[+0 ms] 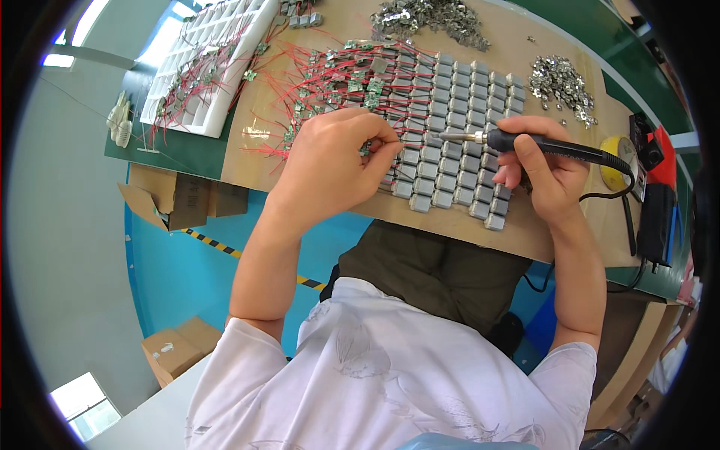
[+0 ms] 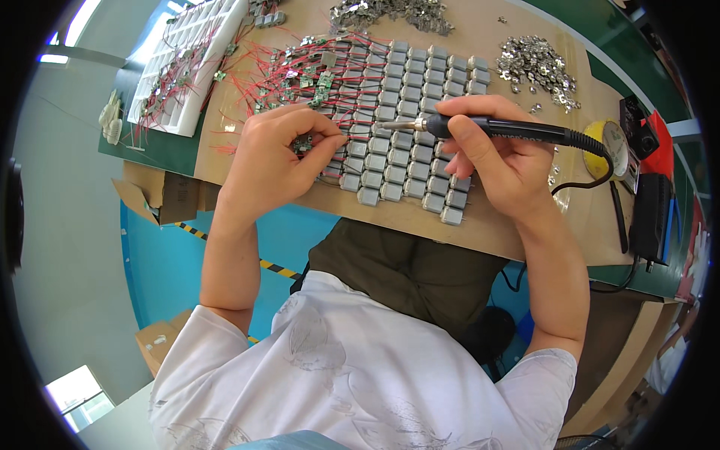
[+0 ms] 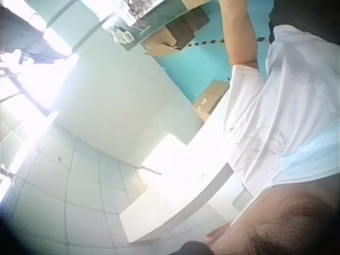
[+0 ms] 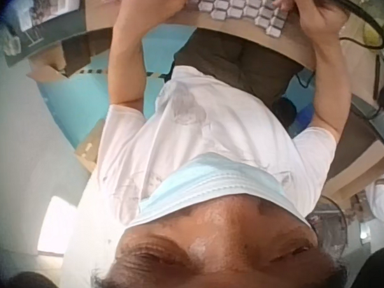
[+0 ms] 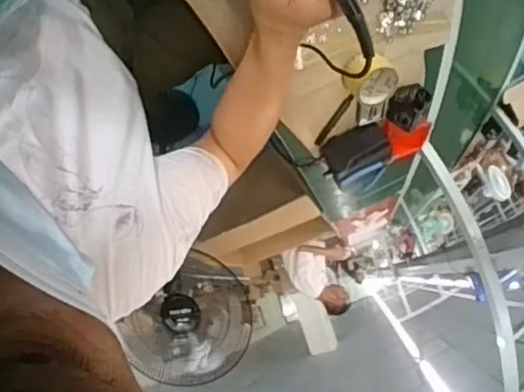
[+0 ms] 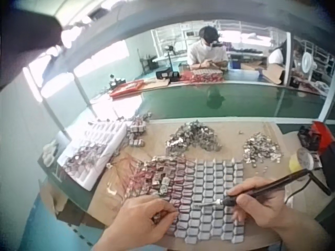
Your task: Soldering wires onto small electronic components arranged in a grid on a workbench.
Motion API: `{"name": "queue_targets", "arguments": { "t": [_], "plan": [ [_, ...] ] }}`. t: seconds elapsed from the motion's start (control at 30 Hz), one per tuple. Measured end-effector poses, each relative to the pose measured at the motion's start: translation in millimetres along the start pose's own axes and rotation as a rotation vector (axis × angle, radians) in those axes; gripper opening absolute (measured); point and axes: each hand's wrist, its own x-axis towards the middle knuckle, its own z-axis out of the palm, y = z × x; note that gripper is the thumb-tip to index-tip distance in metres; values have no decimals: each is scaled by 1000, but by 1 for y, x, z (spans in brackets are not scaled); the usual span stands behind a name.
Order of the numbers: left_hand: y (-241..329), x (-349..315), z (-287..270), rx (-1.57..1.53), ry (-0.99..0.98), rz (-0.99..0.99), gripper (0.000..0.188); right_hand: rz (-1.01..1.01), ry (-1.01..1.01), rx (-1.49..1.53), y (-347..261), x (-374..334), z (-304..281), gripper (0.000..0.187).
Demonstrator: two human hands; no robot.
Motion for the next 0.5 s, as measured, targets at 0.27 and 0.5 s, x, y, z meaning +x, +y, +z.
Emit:
{"name": "queue_targets", "arguments": {
  "t": [0.27, 0.5],
  "plan": [
    [-5, 4, 1, 92, -57, -1, 8, 58, -7, -64, 2, 2, 4, 16],
    [-6, 4, 1, 90, -54, -5, 8, 59, -16, -83, 4, 3, 2, 16]
  ]
}}
